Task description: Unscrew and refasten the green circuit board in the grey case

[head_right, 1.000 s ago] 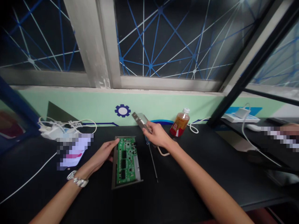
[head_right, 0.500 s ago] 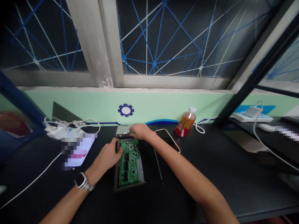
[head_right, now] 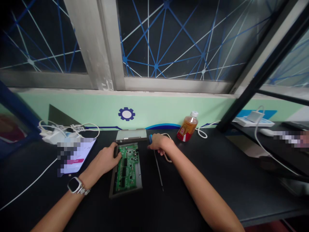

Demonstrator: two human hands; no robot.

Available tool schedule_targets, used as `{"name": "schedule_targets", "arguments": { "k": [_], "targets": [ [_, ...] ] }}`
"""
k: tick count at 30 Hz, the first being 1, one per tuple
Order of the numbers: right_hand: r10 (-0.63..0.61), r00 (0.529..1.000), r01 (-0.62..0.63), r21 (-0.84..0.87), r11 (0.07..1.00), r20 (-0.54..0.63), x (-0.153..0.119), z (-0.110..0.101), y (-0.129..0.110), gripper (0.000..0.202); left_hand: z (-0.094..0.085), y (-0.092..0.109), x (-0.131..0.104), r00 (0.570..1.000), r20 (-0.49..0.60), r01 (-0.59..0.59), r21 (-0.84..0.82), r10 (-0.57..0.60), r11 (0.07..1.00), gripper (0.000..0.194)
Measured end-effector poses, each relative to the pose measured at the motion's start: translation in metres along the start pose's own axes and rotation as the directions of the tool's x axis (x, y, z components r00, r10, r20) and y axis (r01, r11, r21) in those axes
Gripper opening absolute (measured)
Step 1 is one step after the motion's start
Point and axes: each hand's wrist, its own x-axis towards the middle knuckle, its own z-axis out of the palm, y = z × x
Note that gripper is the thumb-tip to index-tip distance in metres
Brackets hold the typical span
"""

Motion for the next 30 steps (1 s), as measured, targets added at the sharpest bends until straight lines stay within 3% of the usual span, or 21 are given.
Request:
{"name": "schedule_targets", "arguments": {
  "k": [4, 7, 9, 12, 14, 17, 20, 22, 26, 30],
  "targets": [
    [0.040, 0.985, -0.051, 0.060, 0.997, 0.170, 0.005, 0.003, -0.007, 0.021, -0.006, 0.003, 0.008, 0.991, -0.116, -0.058, 0.028, 0.061, 0.998, 0.043],
    [0.013, 0.982, -0.034, 0.112, 0.993, 0.187, 0.013, 0.002, -0.003, 0.016, -0.007, 0.016, 0.022, 0.936, -0.235, -0.268, 0.012, 0.263, 0.963, 0.033],
    [-0.028, 0.993, 0.007, 0.188, 0.982, 0.111, 0.017, 0.001, 0.003, 0.020, -0.002, 0.026, 0.033, 0.902, -0.224, -0.388, -0.044, 0.369, 0.921, 0.030],
    [-0.183, 0.976, 0.213, 0.362, 0.908, -0.117, 0.018, -0.003, 0.012, 0.035, 0.012, 0.034, 0.042, 0.904, -0.201, -0.412, -0.176, 0.377, 0.894, 0.030],
    [-0.313, 0.904, 0.414, 0.410, 0.813, -0.292, 0.015, -0.008, 0.010, 0.034, 0.020, 0.033, 0.043, 0.913, -0.202, -0.398, -0.247, 0.355, 0.884, 0.028],
    [-0.395, 0.728, 0.654, 0.395, 0.644, -0.561, 0.004, -0.013, -0.009, 0.034, 0.027, 0.027, 0.039, 0.930, -0.196, -0.361, -0.328, 0.311, 0.873, 0.030],
    [-0.378, 0.535, 0.799, 0.307, 0.517, -0.755, -0.006, -0.012, -0.036, 0.042, 0.026, 0.023, 0.035, 0.948, -0.182, -0.316, -0.417, 0.262, 0.853, 0.033],
    [-0.375, 0.456, 0.829, 0.233, 0.508, -0.807, -0.009, -0.008, -0.051, 0.046, 0.022, 0.022, 0.034, 0.948, -0.200, -0.315, -0.508, 0.246, 0.801, 0.032],
    [-0.395, 0.400, 0.851, 0.175, 0.496, -0.827, -0.007, 0.006, -0.061, 0.049, 0.015, 0.023, 0.034, 0.939, -0.218, -0.340, -0.704, 0.265, 0.623, 0.027],
    [-0.421, 0.382, 0.860, 0.151, 0.487, -0.823, -0.004, 0.014, -0.059, 0.048, 0.013, 0.022, 0.035, 0.957, -0.176, -0.280, -0.776, 0.233, 0.565, 0.030]
  ]
}}
